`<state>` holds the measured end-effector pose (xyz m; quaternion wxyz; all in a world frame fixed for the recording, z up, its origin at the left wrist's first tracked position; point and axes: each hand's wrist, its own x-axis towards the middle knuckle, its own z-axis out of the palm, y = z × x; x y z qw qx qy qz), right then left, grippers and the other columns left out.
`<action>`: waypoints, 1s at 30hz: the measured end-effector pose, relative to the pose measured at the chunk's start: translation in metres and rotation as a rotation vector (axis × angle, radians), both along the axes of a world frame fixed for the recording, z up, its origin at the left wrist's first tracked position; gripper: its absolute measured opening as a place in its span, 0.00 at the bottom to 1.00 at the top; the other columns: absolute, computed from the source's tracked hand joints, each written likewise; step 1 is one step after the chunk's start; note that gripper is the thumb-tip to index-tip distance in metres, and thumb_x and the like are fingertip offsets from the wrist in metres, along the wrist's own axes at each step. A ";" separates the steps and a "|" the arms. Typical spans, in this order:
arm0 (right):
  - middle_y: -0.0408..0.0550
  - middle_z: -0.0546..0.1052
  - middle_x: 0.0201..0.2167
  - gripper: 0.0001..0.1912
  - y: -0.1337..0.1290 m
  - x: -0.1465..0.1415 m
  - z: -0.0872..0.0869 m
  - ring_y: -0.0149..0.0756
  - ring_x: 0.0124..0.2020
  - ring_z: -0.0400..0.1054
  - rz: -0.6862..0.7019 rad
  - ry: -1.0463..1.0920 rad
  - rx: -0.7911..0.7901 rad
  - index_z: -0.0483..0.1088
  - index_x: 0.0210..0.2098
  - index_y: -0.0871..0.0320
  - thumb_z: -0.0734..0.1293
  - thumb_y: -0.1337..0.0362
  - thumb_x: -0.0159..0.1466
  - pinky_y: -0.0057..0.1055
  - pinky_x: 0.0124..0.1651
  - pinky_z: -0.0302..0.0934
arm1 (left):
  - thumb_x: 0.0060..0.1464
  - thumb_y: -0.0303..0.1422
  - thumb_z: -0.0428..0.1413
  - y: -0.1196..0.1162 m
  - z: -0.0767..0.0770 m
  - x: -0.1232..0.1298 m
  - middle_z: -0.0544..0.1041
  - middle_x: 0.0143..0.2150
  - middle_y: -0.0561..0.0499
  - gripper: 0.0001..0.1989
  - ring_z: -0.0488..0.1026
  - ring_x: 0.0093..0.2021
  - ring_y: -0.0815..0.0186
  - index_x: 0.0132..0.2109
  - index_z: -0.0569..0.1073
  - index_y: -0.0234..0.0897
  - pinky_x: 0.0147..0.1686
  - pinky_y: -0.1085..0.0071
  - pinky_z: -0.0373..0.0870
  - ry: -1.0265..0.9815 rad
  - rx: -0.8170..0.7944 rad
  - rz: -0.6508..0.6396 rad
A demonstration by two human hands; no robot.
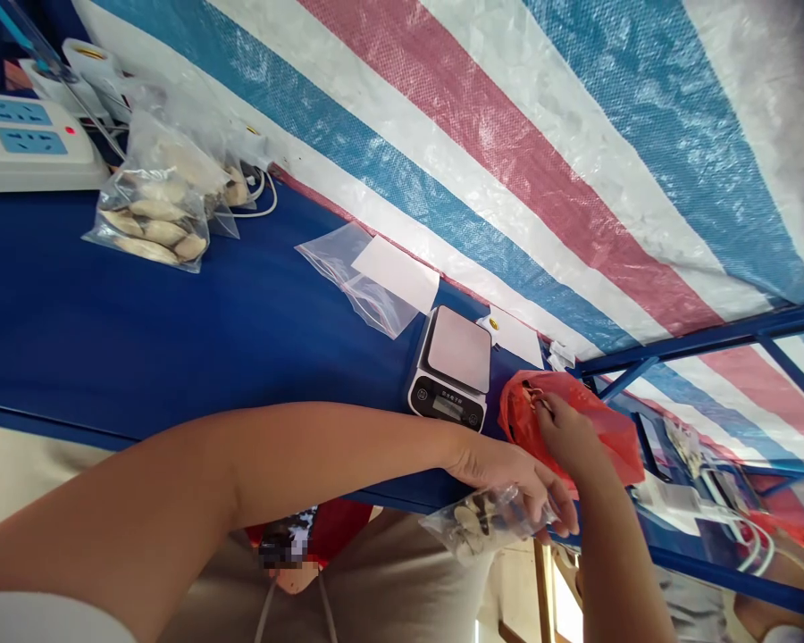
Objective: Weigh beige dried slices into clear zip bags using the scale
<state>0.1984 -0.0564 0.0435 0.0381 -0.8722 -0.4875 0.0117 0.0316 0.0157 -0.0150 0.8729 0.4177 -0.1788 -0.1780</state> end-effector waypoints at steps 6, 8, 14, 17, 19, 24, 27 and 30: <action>0.60 0.82 0.38 0.22 -0.002 0.009 -0.020 0.52 0.36 0.76 -0.073 -0.045 0.003 0.78 0.44 0.57 0.56 0.54 0.68 0.41 0.37 0.63 | 0.39 0.30 0.63 -0.003 -0.001 0.007 0.76 0.49 0.53 0.18 0.77 0.45 0.69 0.42 0.78 0.37 0.44 0.73 0.74 -0.074 0.033 -0.003; 0.61 0.83 0.42 0.23 -0.002 0.007 -0.021 0.55 0.41 0.77 -0.076 -0.041 0.013 0.78 0.47 0.58 0.58 0.53 0.67 0.44 0.42 0.66 | 0.40 0.29 0.62 -0.004 -0.003 0.007 0.76 0.49 0.53 0.18 0.77 0.45 0.69 0.43 0.77 0.36 0.45 0.72 0.74 -0.048 0.041 0.033; 0.63 0.82 0.49 0.26 -0.005 -0.012 -0.004 0.58 0.51 0.76 -0.085 -0.019 0.160 0.77 0.49 0.60 0.60 0.49 0.65 0.51 0.54 0.67 | 0.39 0.29 0.62 -0.005 -0.002 0.000 0.75 0.48 0.51 0.18 0.77 0.42 0.69 0.42 0.76 0.33 0.43 0.70 0.73 0.043 0.000 0.051; 0.57 0.83 0.46 0.23 -0.022 -0.035 0.018 0.55 0.48 0.78 -0.106 0.176 0.345 0.79 0.47 0.56 0.62 0.47 0.67 0.49 0.53 0.69 | 0.37 0.29 0.64 -0.002 -0.005 0.003 0.76 0.45 0.51 0.20 0.78 0.41 0.67 0.42 0.76 0.34 0.42 0.68 0.73 0.099 -0.066 0.103; 0.55 0.83 0.48 0.20 -0.043 -0.053 0.033 0.54 0.53 0.77 -0.024 0.384 0.408 0.81 0.43 0.54 0.64 0.47 0.68 0.45 0.55 0.70 | 0.34 0.29 0.64 -0.002 -0.009 0.008 0.77 0.43 0.50 0.22 0.78 0.39 0.64 0.42 0.76 0.35 0.41 0.65 0.75 0.141 -0.101 0.113; 0.52 0.80 0.59 0.24 -0.089 -0.086 0.042 0.51 0.60 0.74 0.096 0.536 0.222 0.78 0.57 0.51 0.71 0.49 0.65 0.36 0.55 0.73 | 0.36 0.31 0.63 -0.006 -0.024 0.017 0.78 0.38 0.48 0.19 0.77 0.37 0.60 0.41 0.77 0.35 0.41 0.62 0.77 0.139 -0.088 0.160; 0.53 0.81 0.56 0.25 -0.097 -0.087 0.028 0.48 0.53 0.79 0.093 0.420 0.209 0.78 0.57 0.53 0.72 0.50 0.65 0.33 0.48 0.75 | 0.38 0.32 0.62 -0.009 -0.027 0.017 0.77 0.38 0.48 0.18 0.75 0.37 0.61 0.41 0.77 0.35 0.40 0.62 0.76 0.116 -0.080 0.170; 0.52 0.83 0.52 0.17 -0.098 -0.086 0.019 0.45 0.48 0.80 0.127 0.345 0.248 0.81 0.48 0.53 0.72 0.51 0.65 0.31 0.48 0.75 | 0.41 0.34 0.62 -0.008 -0.023 0.014 0.77 0.37 0.48 0.18 0.75 0.36 0.61 0.42 0.77 0.35 0.40 0.62 0.75 0.081 -0.074 0.141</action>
